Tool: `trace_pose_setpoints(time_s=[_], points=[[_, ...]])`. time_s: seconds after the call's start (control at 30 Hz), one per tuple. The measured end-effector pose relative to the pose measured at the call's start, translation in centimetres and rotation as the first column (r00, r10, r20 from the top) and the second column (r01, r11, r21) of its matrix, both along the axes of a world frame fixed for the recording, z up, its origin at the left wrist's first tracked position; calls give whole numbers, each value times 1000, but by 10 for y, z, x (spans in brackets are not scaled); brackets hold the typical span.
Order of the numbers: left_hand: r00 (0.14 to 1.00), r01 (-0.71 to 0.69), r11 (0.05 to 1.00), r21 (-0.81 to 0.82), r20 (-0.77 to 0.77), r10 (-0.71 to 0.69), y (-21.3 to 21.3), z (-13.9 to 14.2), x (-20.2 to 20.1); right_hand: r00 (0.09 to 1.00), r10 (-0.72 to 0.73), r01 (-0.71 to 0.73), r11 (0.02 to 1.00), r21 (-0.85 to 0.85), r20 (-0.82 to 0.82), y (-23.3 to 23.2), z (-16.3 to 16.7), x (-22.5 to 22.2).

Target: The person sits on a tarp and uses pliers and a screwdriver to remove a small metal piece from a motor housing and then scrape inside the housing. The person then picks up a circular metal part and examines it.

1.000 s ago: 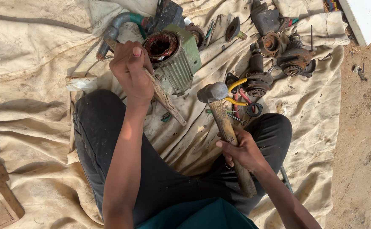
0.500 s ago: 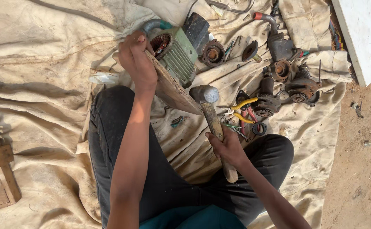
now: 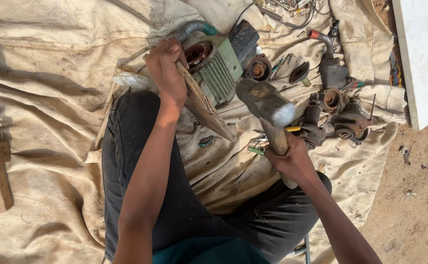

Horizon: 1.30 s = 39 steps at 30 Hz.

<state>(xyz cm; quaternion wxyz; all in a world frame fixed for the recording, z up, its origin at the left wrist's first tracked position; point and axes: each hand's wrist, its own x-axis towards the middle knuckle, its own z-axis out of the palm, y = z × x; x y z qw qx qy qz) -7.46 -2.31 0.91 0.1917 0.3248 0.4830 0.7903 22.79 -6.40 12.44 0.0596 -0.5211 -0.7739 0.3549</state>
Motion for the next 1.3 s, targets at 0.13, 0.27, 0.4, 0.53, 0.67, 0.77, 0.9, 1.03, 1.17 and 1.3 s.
trace_pose_setpoints(time_s=[0.13,0.27,0.4,0.53,0.67,0.77,0.9,1.03,1.17,1.3], points=[[998,24,1000,-15,-66,-25,0,13,0,930,-247,345,843,-413,273,-19,-13,16],[980,0,1000,-20,-199,-4,-4,6,8,957,-282,288,906,-310,65,-42,-5,48],[966,119,993,-17,-231,-120,-4,6,21,928,-286,295,955,4,-238,-43,11,66],[952,171,985,-19,-255,-170,-4,22,32,965,127,-80,976,204,-231,-31,-14,59],[945,112,993,-29,-307,-116,-3,30,26,947,-146,213,952,-220,285,-48,-49,57],[982,180,984,0,-65,-180,-2,22,11,893,-369,446,806,-389,258,-63,-40,71],[974,102,995,-5,-202,-101,2,10,14,927,-375,368,910,-190,-4,-57,-8,77],[964,126,992,-24,-235,-128,3,9,21,817,-245,210,970,-125,-522,-50,11,75],[956,185,983,8,-231,-178,1,13,22,964,-221,189,961,-203,-148,-47,-35,50],[971,176,984,26,-171,-169,-3,13,15,889,-384,445,593,-671,250,-49,-70,25]])
